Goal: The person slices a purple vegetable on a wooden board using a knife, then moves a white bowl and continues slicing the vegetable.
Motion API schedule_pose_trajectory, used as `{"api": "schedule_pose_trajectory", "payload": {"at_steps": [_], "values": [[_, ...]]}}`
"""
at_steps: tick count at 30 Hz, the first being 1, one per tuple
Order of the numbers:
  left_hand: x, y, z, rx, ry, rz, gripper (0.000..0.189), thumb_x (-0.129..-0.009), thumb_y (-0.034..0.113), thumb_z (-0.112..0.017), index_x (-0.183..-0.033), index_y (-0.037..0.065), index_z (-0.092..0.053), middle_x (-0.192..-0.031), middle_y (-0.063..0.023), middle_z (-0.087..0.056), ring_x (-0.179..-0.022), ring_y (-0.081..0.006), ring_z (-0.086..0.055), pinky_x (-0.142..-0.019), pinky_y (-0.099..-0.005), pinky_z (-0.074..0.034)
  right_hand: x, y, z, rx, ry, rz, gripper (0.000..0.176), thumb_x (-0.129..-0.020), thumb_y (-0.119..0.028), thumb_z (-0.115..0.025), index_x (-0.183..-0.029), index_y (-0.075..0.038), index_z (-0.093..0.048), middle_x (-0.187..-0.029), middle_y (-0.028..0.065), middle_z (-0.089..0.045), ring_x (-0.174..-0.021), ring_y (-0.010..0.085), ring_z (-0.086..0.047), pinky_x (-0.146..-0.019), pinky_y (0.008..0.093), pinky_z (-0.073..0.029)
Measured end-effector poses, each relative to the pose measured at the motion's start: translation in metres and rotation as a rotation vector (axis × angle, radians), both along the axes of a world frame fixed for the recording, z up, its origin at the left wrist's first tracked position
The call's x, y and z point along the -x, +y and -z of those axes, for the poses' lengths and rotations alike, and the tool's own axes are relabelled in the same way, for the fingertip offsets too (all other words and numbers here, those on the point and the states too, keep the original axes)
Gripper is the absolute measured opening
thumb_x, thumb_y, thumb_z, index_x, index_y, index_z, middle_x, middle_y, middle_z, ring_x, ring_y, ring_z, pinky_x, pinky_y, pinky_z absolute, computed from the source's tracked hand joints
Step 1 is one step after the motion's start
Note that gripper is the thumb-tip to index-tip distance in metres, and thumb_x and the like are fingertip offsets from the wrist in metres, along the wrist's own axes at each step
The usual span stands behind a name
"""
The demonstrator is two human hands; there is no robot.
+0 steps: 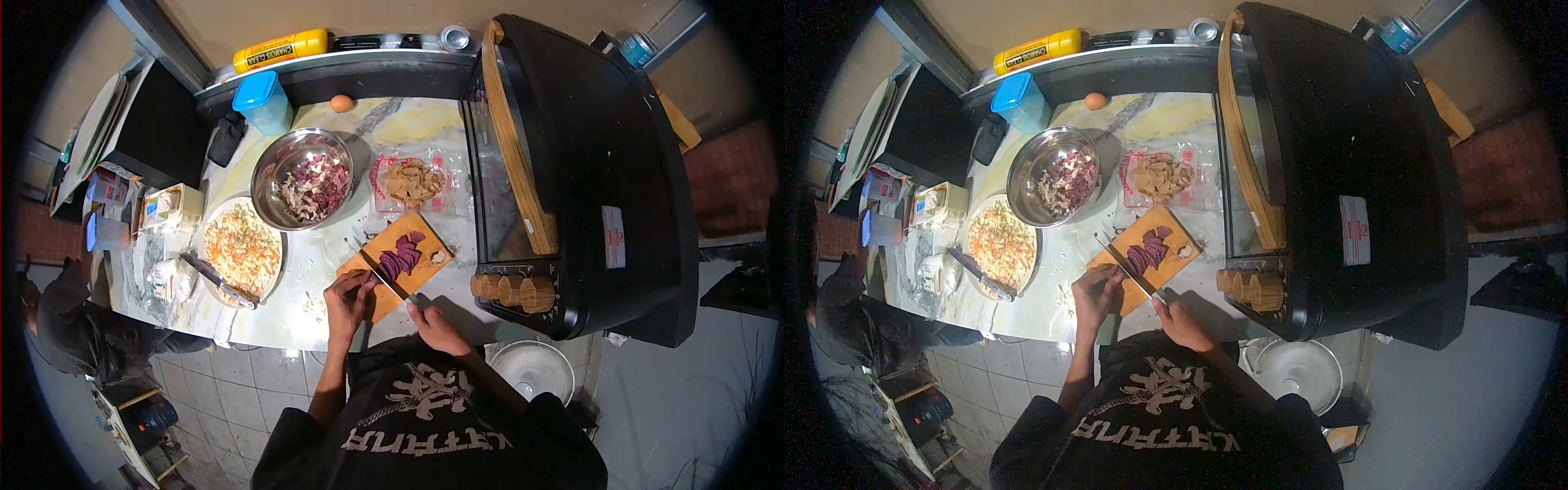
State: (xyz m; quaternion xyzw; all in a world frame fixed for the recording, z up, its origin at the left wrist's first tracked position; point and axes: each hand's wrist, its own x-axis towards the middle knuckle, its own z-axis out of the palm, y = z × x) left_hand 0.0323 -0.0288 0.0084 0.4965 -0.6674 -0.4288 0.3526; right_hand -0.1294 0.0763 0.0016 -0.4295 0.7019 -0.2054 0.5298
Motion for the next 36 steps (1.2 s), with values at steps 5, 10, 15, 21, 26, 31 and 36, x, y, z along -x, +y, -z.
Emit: {"api": "schedule_pose_trajectory", "payload": {"at_steps": [5,10,15,21,26,31,36], "values": [[0.0,-0.001,0.001,0.019,-0.044,0.015,0.015,-0.073,-0.002,-0.065,-0.088,-0.004,-0.066,-0.087,-0.017,-0.065,-0.078,-0.0238,-0.063,-0.072,-0.0288,-0.048,-0.002,-0.002,-0.005,0.098,0.033,0.048,0.06,-0.093,-0.044,-0.037,-0.072,0.011,-0.051,-0.068,0.0328,-0.05,-0.076,0.0475,-0.053,-0.065,0.0477,-0.041],[0.002,0.002,-0.002,-0.036,-0.015,-0.012,0.014,-0.074,-0.003,-0.064,-0.088,-0.004,-0.066,-0.087,-0.0167,-0.065,-0.079,-0.0222,-0.063,-0.072,-0.0286,-0.048,-0.005,-0.001,0.011,0.111,0.046,0.039,0.06,-0.093,-0.044,-0.038,-0.069,0.01,-0.049,-0.064,0.0315,-0.049,-0.07,0.0472,-0.052,-0.061,0.0475,-0.039],[0.006,0.005,-0.004,-0.29,0.112,-0.091,0.014,-0.079,0.0,-0.063,-0.092,-0.005,-0.065,-0.083,-0.0118,-0.066,-0.075,-0.0147,-0.063,-0.069,-0.0247,-0.049,-0.005,-0.002,0.011,0.115,0.041,0.032,0.06,-0.093,-0.043,-0.038,-0.067,0.01,-0.048,-0.062,0.0307,-0.048,-0.068,0.0465,-0.051,-0.059,0.047,-0.038],[0.009,0.002,-0.009,-0.274,0.028,-0.104,0.015,-0.08,0.0,-0.063,-0.094,-0.005,-0.065,-0.079,-0.0094,-0.066,-0.073,-0.0119,-0.062,-0.067,-0.0231,-0.048,-0.005,-0.002,0.01,0.128,0.021,0.046,0.059,-0.093,-0.042,-0.039,-0.067,0.01,-0.048,-0.062,0.0308,-0.047,-0.069,0.0467,-0.052,-0.059,0.0471,-0.039],[0.007,0.003,0.003,-0.317,0.167,-0.101,0.015,-0.08,0.0,-0.063,-0.095,-0.005,-0.065,-0.079,-0.0074,-0.066,-0.07,-0.0095,-0.059,-0.066,-0.0217,-0.048,-0.005,-0.001,0.01,0.135,0.056,0.09,0.06,-0.093,-0.043,-0.038,-0.066,0.01,-0.048,-0.062,0.0311,-0.048,-0.07,0.0466,-0.053,-0.06,0.0475,-0.04],[0.008,0.003,-0.001,-0.39,0.214,-0.111,0.015,-0.081,0.001,-0.062,-0.095,-0.004,-0.065,-0.078,-0.0058,-0.065,-0.069,-0.008,-0.058,-0.064,-0.0207,-0.047,-0.001,-0.004,0.002,0.125,0.058,0.065,0.061,-0.093,-0.043,-0.038,-0.065,0.011,-0.048,-0.062,0.0315,-0.048,-0.07,0.0466,-0.053,-0.061,0.0472,-0.04],[0.008,0.003,-0.003,-0.419,0.214,-0.099,0.016,-0.083,0.001,-0.061,-0.096,-0.005,-0.065,-0.075,-0.0055,-0.064,-0.067,-0.008,-0.058,-0.063,-0.0214,-0.048,-0.002,-0.002,0.003,0.165,0.057,0.07,0.06,-0.092,-0.043,-0.039,-0.066,0.01,-0.049,-0.061,0.0307,-0.048,-0.069,0.0465,-0.053,-0.06,0.0468,-0.041]]}}
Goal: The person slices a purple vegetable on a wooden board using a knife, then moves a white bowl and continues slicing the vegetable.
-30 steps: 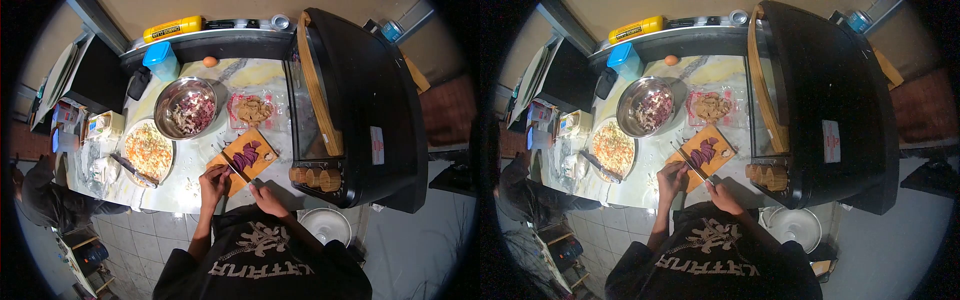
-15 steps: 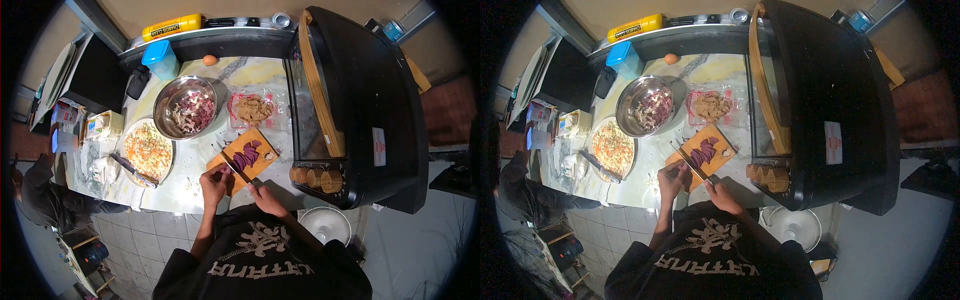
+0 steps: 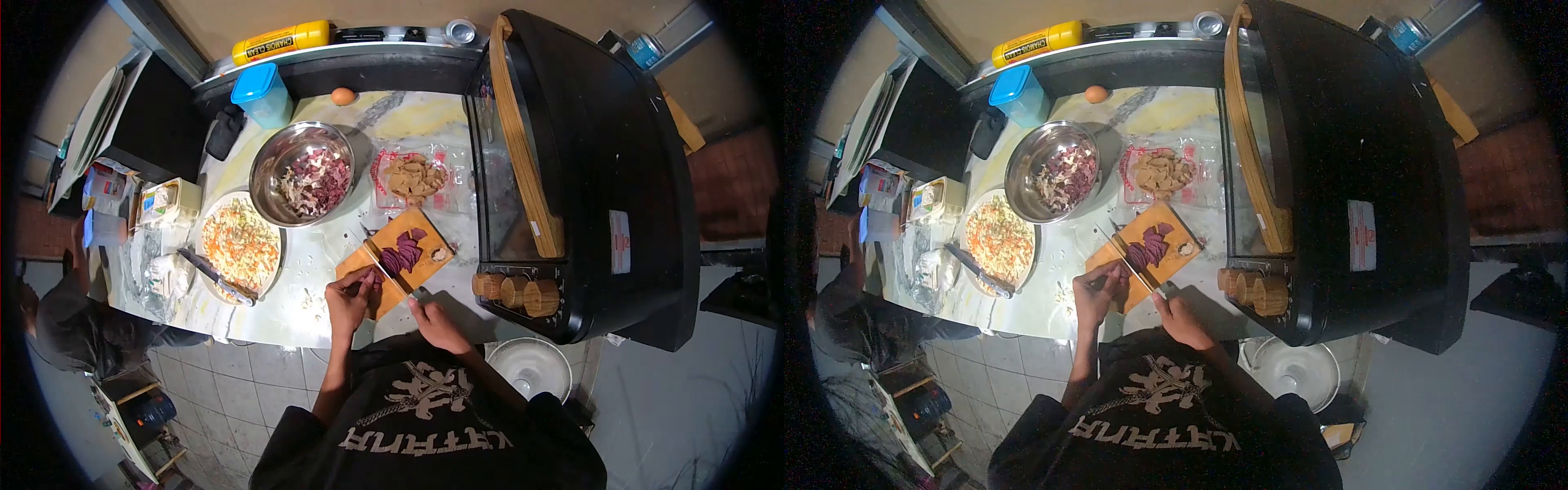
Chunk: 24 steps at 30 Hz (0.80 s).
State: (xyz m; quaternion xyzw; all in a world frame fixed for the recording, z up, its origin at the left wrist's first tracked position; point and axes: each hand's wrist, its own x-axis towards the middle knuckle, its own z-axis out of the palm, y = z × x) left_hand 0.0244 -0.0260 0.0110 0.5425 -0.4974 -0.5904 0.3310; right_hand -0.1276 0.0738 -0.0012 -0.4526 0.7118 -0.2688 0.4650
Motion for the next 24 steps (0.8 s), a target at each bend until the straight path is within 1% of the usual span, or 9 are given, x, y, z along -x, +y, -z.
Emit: {"api": "schedule_pose_trajectory", "payload": {"at_steps": [3,5,6,9,14,18,22,24], "values": [[0.0,0.0,-0.008,0.029,-0.063,-0.037,0.016,-0.083,0.002,-0.061,-0.096,-0.006,-0.064,-0.075,-0.0062,-0.064,-0.066,-0.0088,-0.058,-0.062,-0.0216,-0.048,-0.002,0.002,0.002,0.044,-0.007,0.012,0.056,-0.092,-0.041,-0.04,-0.068,0.009,-0.049,-0.06,0.0288,-0.048,-0.067,0.045,-0.054,-0.058,0.0465,-0.04],[-0.004,-0.001,-0.005,0.014,-0.047,-0.079,0.016,-0.083,0.002,-0.06,-0.095,-0.007,-0.064,-0.075,-0.0066,-0.064,-0.066,-0.0092,-0.058,-0.062,-0.0217,-0.048,-0.002,0.003,0.006,-0.031,-0.034,-0.05,0.053,-0.092,-0.039,-0.04,-0.069,0.008,-0.049,-0.059,0.0269,-0.048,-0.065,0.0429,-0.054,-0.058,0.0458,-0.04],[-0.006,-0.002,-0.003,-0.001,-0.031,-0.121,0.016,-0.083,0.002,-0.06,-0.095,-0.008,-0.064,-0.075,-0.007,-0.064,-0.066,-0.0096,-0.058,-0.062,-0.0218,-0.048,-0.003,0.003,0.006,-0.032,-0.035,-0.05,0.053,-0.092,-0.039,-0.04,-0.069,0.008,-0.049,-0.059,0.0269,-0.048,-0.065,0.0429,-0.054,-0.058,0.0458,-0.04],[-0.01,-0.004,-0.001,0.002,-0.011,-0.127,0.016,-0.084,0.002,-0.059,-0.095,-0.008,-0.063,-0.074,-0.0076,-0.064,-0.066,-0.01,-0.058,-0.062,-0.0219,-0.048,-0.005,0.002,0.007,-0.031,-0.065,-0.044,0.052,-0.093,-0.039,-0.04,-0.069,0.007,-0.049,-0.059,0.0261,-0.048,-0.064,0.0417,-0.054,-0.058,0.0453,-0.04],[-0.008,-0.004,-0.004,0.058,-0.033,-0.043,0.014,-0.084,0.002,-0.059,-0.093,-0.007,-0.064,-0.074,-0.0062,-0.064,-0.065,-0.0088,-0.057,-0.061,-0.021,-0.047,-0.004,0.002,0.009,0.043,-0.038,0.053,0.054,-0.093,-0.038,-0.039,-0.067,0.008,-0.048,-0.057,0.0261,-0.047,-0.063,0.0431,-0.052,-0.057,0.0449,-0.039],[-0.001,-0.003,-0.006,0.099,-0.047,0.015,0.012,-0.084,0.002,-0.059,-0.091,-0.005,-0.065,-0.073,-0.0045,-0.063,-0.063,-0.0075,-0.056,-0.059,-0.0202,-0.046,0.001,0.003,0.015,0.007,-0.033,-0.006,0.055,-0.093,-0.039,-0.039,-0.066,0.008,-0.048,-0.058,0.0268,-0.047,-0.065,0.0436,-0.053,-0.058,0.0447,-0.04],[0.001,-0.003,0.0,0.096,-0.08,0.013,0.012,-0.083,0.002,-0.06,-0.091,-0.006,-0.065,-0.073,-0.0049,-0.063,-0.064,-0.0076,-0.056,-0.058,-0.0202,-0.045,-0.002,0.003,0.008,-0.003,0.002,-0.001,0.056,-0.093,-0.039,-0.038,-0.066,0.008,-0.047,-0.056,0.027,-0.045,-0.06,0.0433,-0.053,-0.055,0.0445,-0.04],[0.001,-0.002,0.004,0.065,-0.013,-0.02,0.012,-0.083,0.002,-0.06,-0.091,-0.007,-0.065,-0.073,-0.0053,-0.063,-0.064,-0.0079,-0.056,-0.059,-0.0205,-0.046,-0.003,0.004,0.008,-0.03,-0.009,0.003,0.056,-0.094,-0.039,-0.038,-0.065,0.009,-0.047,-0.055,0.027,-0.045,-0.058,0.043,-0.052,-0.054,0.0443,-0.039]]}}
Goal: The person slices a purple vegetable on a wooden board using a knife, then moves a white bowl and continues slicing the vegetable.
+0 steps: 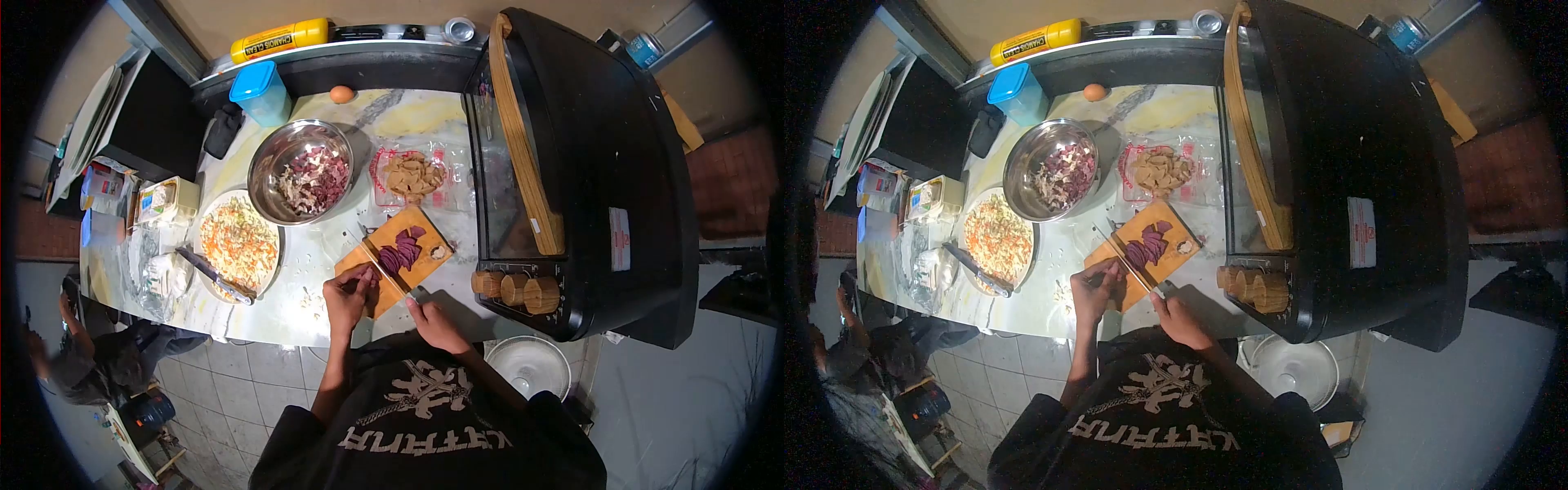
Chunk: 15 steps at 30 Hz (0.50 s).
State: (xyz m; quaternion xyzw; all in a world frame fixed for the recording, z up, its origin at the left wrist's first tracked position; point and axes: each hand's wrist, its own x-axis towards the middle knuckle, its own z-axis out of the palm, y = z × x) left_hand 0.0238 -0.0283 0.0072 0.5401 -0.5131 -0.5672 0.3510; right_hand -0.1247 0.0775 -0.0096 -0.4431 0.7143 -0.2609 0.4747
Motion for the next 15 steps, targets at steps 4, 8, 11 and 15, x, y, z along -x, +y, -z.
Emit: {"api": "schedule_pose_trajectory", "payload": {"at_steps": [4,8,11,15], "values": [[0.003,0.001,-0.008,0.008,-0.032,-0.02,0.013,-0.082,0.001,-0.061,-0.092,-0.008,-0.064,-0.074,-0.0059,-0.064,-0.065,-0.0085,-0.057,-0.061,-0.0211,-0.047,-0.001,0.0,0.004,0.021,-0.003,-0.033,0.056,-0.093,-0.039,-0.039,-0.066,0.009,-0.047,-0.055,0.027,-0.044,-0.056,0.0423,-0.051,-0.053,0.0446,-0.038],[0.003,0.001,-0.004,0.006,-0.007,-0.026,0.013,-0.082,-0.001,-0.06,-0.093,-0.008,-0.063,-0.076,-0.0065,-0.064,-0.067,-0.0095,-0.058,-0.064,-0.0221,-0.048,-0.002,-0.002,0.0,0.054,-0.043,-0.013,0.054,-0.093,-0.038,-0.04,-0.067,0.009,-0.046,-0.056,0.0274,-0.044,-0.057,0.0418,-0.05,-0.054,0.0444,-0.038],[0.005,0.003,0.004,-0.016,0.027,-0.04,0.013,-0.082,-0.001,-0.061,-0.093,-0.008,-0.063,-0.077,-0.0065,-0.065,-0.069,-0.0099,-0.059,-0.066,-0.0225,-0.048,-0.001,-0.004,-0.008,0.036,-0.045,-0.007,0.053,-0.094,-0.037,-0.04,-0.067,0.009,-0.046,-0.058,0.0278,-0.045,-0.058,0.0417,-0.05,-0.055,0.0442,-0.038],[0.007,0.007,0.004,-0.042,0.009,-0.063,0.014,-0.081,0.0,-0.062,-0.093,-0.006,-0.064,-0.078,-0.0064,-0.065,-0.071,-0.0099,-0.059,-0.068,-0.0225,-0.047,-0.003,-0.002,0.001,0.032,-0.062,0.011,0.052,-0.094,-0.036,-0.04,-0.069,0.009,-0.047,-0.059,0.0278,-0.046,-0.059,0.0418,-0.05,-0.055,0.0442,-0.038]]}}
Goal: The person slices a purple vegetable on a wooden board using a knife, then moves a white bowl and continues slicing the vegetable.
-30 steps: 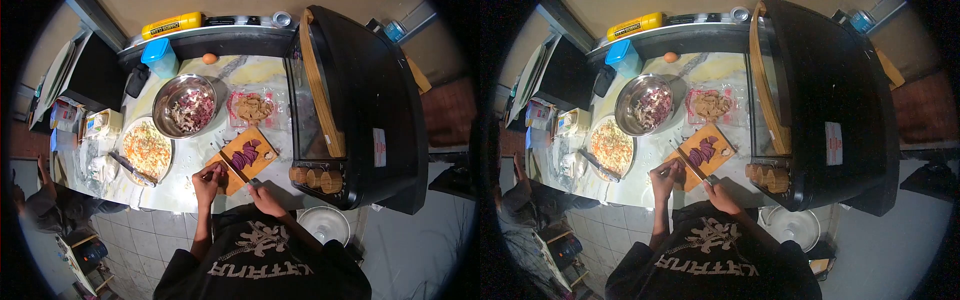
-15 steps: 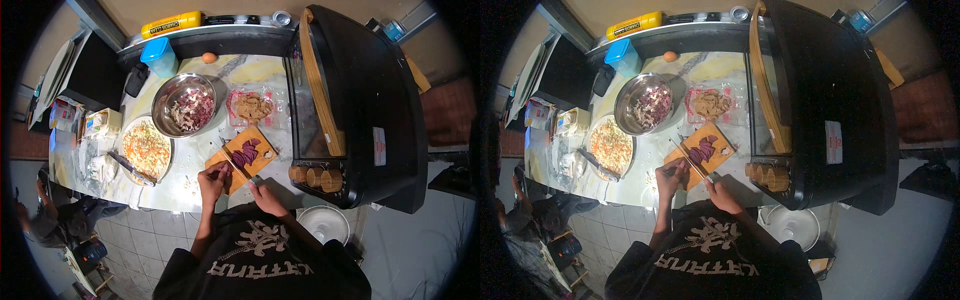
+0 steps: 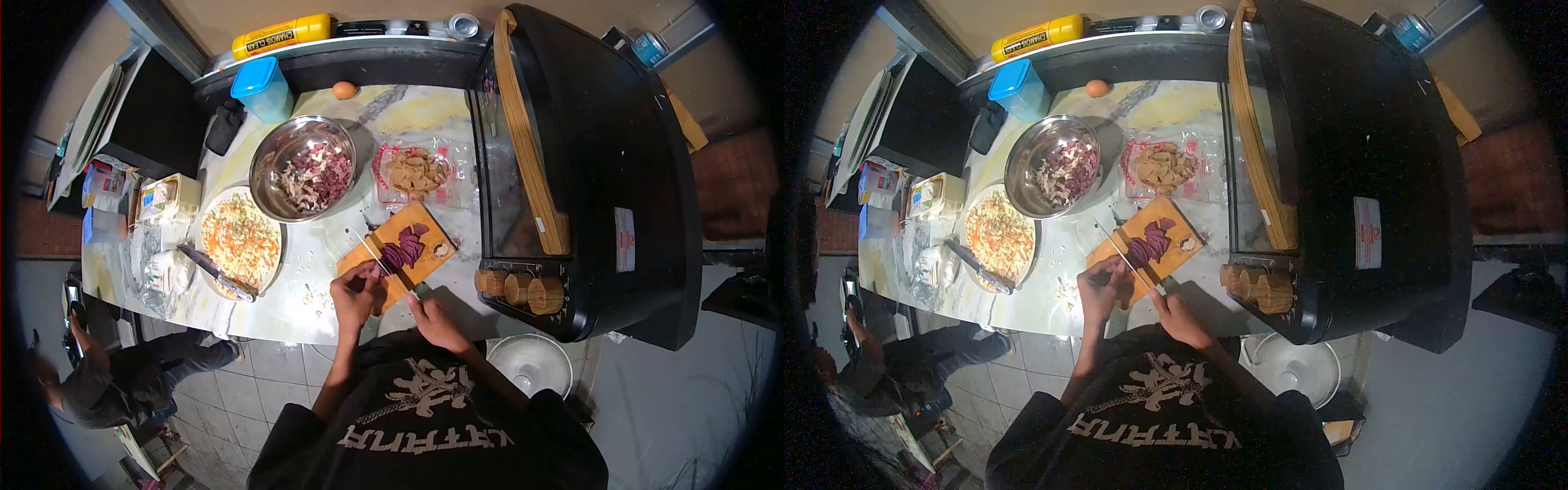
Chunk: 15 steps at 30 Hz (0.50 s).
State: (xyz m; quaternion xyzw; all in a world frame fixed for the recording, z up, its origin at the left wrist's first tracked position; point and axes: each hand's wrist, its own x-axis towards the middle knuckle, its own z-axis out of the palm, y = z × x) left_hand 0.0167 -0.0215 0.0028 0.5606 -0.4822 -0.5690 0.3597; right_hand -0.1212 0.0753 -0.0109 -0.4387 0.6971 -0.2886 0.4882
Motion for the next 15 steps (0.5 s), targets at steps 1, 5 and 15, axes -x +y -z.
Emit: {"api": "schedule_pose_trajectory", "payload": {"at_steps": [1,5,15], "values": [[0.0,0.001,-0.001,0.0,-0.003,-0.001,0.014,-0.081,0.0,-0.062,-0.093,-0.006,-0.064,-0.078,-0.0064,-0.065,-0.071,-0.0099,-0.059,-0.068,-0.0225,-0.047,0.0,-0.001,0.0,-0.009,-0.006,-0.009,0.052,-0.094,-0.036,-0.04,-0.069,0.009,-0.047,-0.059,0.0277,-0.046,-0.06,0.0421,-0.05,-0.055,0.0444,-0.038],[-0.001,0.003,-0.003,-0.028,-0.023,-0.01,0.014,-0.08,-0.002,-0.062,-0.093,-0.006,-0.065,-0.078,-0.0072,-0.066,-0.072,-0.0097,-0.059,-0.069,-0.0222,-0.047,-0.002,-0.003,-0.009,-0.017,0.044,-0.033,0.051,-0.094,-0.036,-0.04,-0.07,0.009,-0.049,-0.06,0.0277,-0.047,-0.062,0.0427,-0.052,-0.056,0.0447,-0.039],[-0.005,0.004,0.007,0.0,-0.107,-0.01,0.015,-0.077,-0.003,-0.063,-0.091,-0.007,-0.065,-0.078,-0.0101,-0.066,-0.071,-0.011,-0.06,-0.067,-0.0226,-0.048,-0.003,-0.004,-0.016,-0.001,0.065,-0.037,0.052,-0.094,-0.035,-0.04,-0.068,0.009,-0.049,-0.061,0.0283,-0.049,-0.064,0.0434,-0.053,-0.056,0.0449,-0.039]]}}
